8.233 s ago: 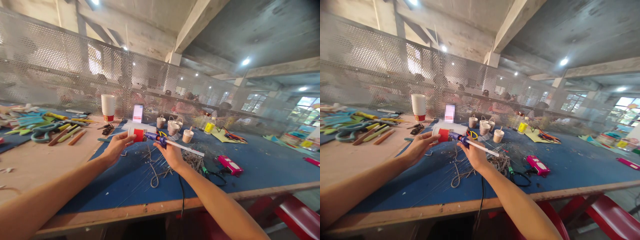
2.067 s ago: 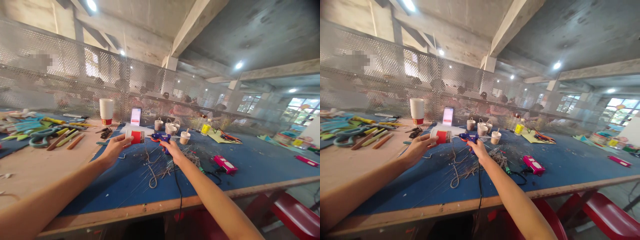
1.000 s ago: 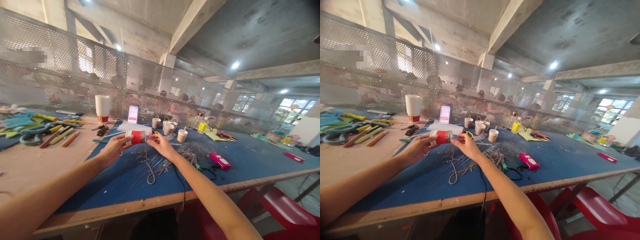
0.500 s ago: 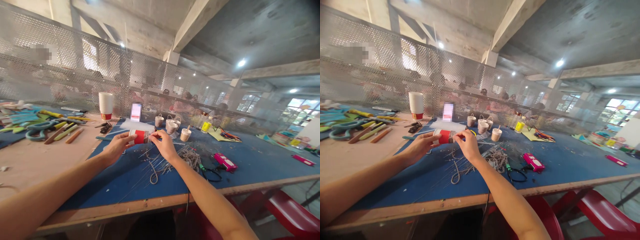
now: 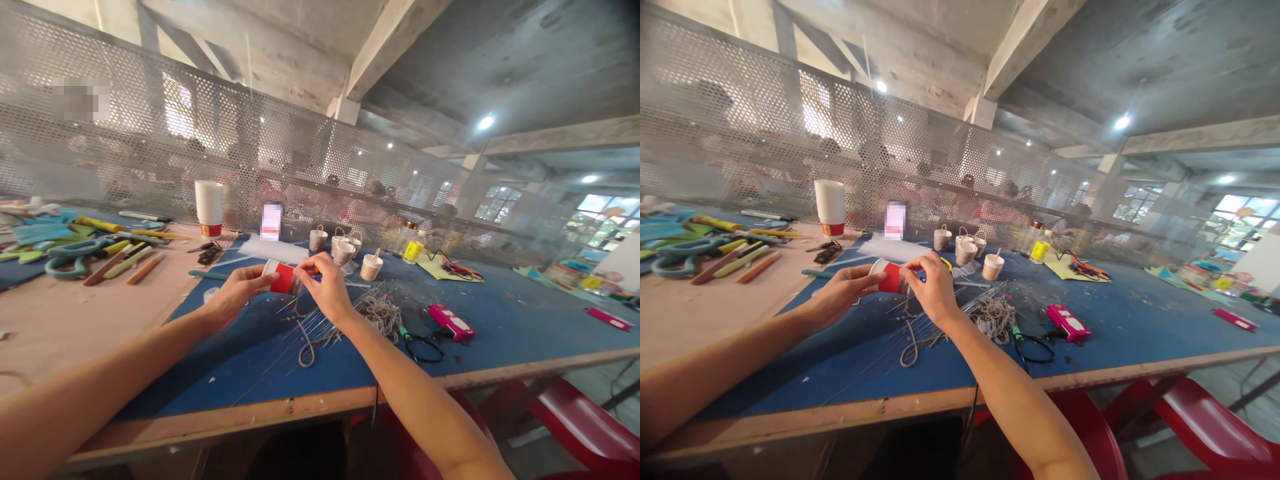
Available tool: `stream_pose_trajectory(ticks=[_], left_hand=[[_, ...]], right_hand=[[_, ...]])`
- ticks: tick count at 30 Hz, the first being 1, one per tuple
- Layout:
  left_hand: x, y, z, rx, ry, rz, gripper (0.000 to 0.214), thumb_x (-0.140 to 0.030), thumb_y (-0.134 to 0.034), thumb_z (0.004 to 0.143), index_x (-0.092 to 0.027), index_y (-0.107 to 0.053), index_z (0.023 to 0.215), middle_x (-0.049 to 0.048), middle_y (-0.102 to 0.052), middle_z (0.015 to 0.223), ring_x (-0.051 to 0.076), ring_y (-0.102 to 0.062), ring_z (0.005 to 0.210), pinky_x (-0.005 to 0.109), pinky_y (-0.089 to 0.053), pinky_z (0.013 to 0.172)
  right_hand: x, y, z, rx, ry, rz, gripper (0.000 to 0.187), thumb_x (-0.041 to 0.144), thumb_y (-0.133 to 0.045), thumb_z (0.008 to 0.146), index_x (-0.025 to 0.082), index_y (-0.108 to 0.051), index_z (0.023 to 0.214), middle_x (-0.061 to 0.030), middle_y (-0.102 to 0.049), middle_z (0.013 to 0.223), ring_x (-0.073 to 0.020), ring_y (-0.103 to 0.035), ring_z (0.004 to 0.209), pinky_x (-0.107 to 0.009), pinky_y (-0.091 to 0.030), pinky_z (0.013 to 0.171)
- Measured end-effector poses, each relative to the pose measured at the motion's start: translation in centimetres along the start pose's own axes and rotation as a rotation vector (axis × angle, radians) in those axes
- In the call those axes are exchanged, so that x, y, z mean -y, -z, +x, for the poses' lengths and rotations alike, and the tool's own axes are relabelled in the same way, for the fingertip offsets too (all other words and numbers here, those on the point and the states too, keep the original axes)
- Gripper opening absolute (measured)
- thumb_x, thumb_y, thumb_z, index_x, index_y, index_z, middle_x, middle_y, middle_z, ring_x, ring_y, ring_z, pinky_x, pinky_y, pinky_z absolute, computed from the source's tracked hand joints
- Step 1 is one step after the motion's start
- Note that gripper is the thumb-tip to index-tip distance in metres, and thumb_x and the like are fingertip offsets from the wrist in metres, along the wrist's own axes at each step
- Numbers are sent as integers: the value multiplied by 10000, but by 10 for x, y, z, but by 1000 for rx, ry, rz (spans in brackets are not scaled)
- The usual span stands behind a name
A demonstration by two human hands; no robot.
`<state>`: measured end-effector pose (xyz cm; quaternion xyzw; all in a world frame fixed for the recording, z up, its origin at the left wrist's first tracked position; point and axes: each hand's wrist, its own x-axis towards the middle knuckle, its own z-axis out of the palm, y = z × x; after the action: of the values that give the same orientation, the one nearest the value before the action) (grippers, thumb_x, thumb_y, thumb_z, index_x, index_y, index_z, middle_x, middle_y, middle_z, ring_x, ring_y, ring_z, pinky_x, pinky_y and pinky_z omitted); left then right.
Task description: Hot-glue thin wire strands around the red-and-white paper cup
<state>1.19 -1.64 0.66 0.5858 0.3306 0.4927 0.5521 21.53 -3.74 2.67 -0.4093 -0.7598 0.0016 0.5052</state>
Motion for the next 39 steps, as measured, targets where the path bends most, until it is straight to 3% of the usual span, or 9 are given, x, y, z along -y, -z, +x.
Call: stream_pose_trajectory(ticks=[6,21,39], left_hand=[[1,1,0,23,8,-3,293,-365,-845,751,-194,-851,989,93,-832,946,263,-740,879,368,-539,866],[5,4,3,92,36,-64,319,-373,-839,793,-204,-844,1065,92,-834,952,234,-740,816,338,-551,803],[2,1,0,67,-4,-9,330,-424,-842,779,-207,-855,1027,94,-829,990,275,-731,938,396,-507,951]], right_hand=[[-2,-1,1,-48,31,38,99,228,-715,942,212,-691,848,-16,-659,900,-163,-650,879,-287,-532,856],[-10,-5,1,-56,-44,28,121,292,-706,950,226,-711,849,-22,-679,916,-160,-665,825,-288,-555,818],[-10,-4,2,-57,-73,-29,131,290,-706,948,232,-718,831,-19,-685,902,-158,-659,790,-284,-541,786]])
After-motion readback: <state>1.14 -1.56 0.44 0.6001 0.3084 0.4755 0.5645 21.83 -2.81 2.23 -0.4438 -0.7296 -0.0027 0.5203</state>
